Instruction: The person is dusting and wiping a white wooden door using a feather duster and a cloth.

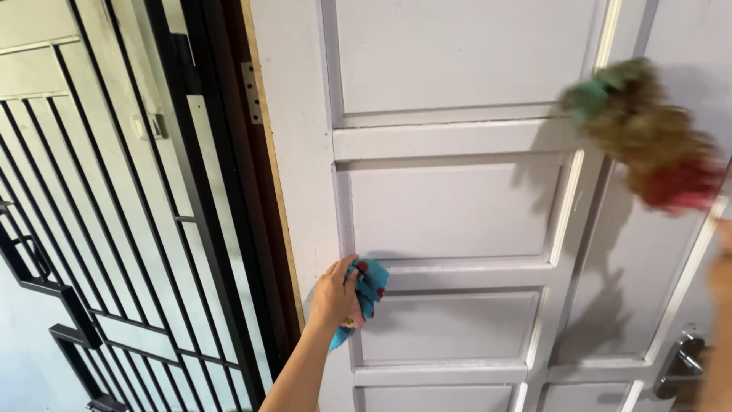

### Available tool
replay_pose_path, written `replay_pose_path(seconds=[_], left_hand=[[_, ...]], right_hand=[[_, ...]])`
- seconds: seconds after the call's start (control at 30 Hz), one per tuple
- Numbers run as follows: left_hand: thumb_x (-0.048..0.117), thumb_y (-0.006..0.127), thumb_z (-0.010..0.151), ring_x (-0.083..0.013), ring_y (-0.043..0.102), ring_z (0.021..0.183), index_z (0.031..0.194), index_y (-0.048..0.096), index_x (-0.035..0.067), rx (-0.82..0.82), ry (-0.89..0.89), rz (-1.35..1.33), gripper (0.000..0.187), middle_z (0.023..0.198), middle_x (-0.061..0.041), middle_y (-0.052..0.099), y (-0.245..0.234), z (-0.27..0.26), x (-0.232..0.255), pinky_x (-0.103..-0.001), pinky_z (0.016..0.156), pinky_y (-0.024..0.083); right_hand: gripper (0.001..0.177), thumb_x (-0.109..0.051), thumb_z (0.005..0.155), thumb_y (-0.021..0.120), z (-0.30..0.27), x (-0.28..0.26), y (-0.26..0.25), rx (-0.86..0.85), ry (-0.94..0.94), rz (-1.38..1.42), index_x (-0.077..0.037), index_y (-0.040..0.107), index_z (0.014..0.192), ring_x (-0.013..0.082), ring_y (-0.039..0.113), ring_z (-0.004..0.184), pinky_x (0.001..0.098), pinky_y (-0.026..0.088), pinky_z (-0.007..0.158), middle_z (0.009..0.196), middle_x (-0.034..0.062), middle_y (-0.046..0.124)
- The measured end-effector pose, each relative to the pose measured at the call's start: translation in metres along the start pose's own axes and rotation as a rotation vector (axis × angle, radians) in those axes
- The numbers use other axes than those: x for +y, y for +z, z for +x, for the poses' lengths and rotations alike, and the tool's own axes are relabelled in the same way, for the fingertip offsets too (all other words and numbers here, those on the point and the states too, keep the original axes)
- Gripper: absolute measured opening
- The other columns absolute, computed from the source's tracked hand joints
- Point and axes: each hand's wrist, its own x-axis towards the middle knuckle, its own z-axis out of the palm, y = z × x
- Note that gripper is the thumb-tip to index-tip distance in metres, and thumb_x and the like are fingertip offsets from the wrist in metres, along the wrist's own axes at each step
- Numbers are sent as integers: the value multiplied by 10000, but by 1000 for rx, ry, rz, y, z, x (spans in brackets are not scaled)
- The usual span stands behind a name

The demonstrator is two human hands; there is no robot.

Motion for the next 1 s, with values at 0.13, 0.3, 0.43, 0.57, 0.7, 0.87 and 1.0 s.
replay_pose_path(seconds=[0.13, 0.3, 0.43, 0.57, 0.7, 0.87, 1.0], left_hand=[[187, 578, 972, -418, 683, 964, 1217, 660, 89, 63, -87, -50, 276, 1084, -195, 723, 1, -5, 9, -460, 825, 548], [274, 586, 995, -416, 682, 937, 1137, 657, 84, 78, -244, 100, 247, 1014, -184, 729, -12, -21, -9, -476, 797, 543], [332, 582, 980, -393, 690, 918, 1087, 671, 121, 105, -325, 164, 253, 977, -148, 737, -41, -34, -13, -461, 774, 546], [356, 562, 976, -350, 711, 910, 1062, 688, 142, 211, -387, 134, 263, 962, -110, 752, -57, -42, -15, -434, 763, 562], [381, 541, 996, -327, 715, 923, 1080, 700, 154, 271, -477, 189, 290, 981, -90, 763, -57, -53, -18, -431, 777, 555], [259, 581, 960, -343, 693, 912, 1298, 576, 101, 521, -709, 21, 374, 1052, -177, 714, -53, -51, 1, -442, 789, 538], [162, 632, 904, -324, 683, 928, 1342, 520, 53, 718, -543, -94, 465, 1080, -208, 686, -30, -38, 13, -423, 818, 530]], right_hand=[[218, 46, 1034, 555, -69, -169, 49, -8, 61, 249, -98, 682, 1138, 316, 629, 998, 435, 500, 899, 1032, 136, 655], [454, 82, 807, 607, -59, -351, 2, -262, -217, 449, -151, 765, 1163, 301, 660, 918, 423, 552, 797, 941, 104, 700], [262, -66, 950, 670, -3, -347, -10, -147, -174, 425, -171, 741, 1180, 285, 636, 902, 418, 533, 793, 964, 92, 664], [344, -27, 883, 671, 40, -336, -35, -71, -536, 196, -226, 760, 1149, 268, 649, 885, 438, 546, 808, 934, 37, 668], [386, -19, 922, 652, 40, -320, -27, -104, -520, 159, -253, 735, 1217, 220, 646, 919, 391, 541, 838, 987, -1, 645], [452, 2, 863, 652, 32, -309, -33, -206, -579, 103, -285, 737, 1202, 192, 653, 952, 388, 532, 897, 955, -22, 624], [453, 3, 878, 651, 4, -269, -31, -231, -458, 125, -262, 734, 1237, 203, 644, 965, 383, 533, 894, 965, -9, 618]])
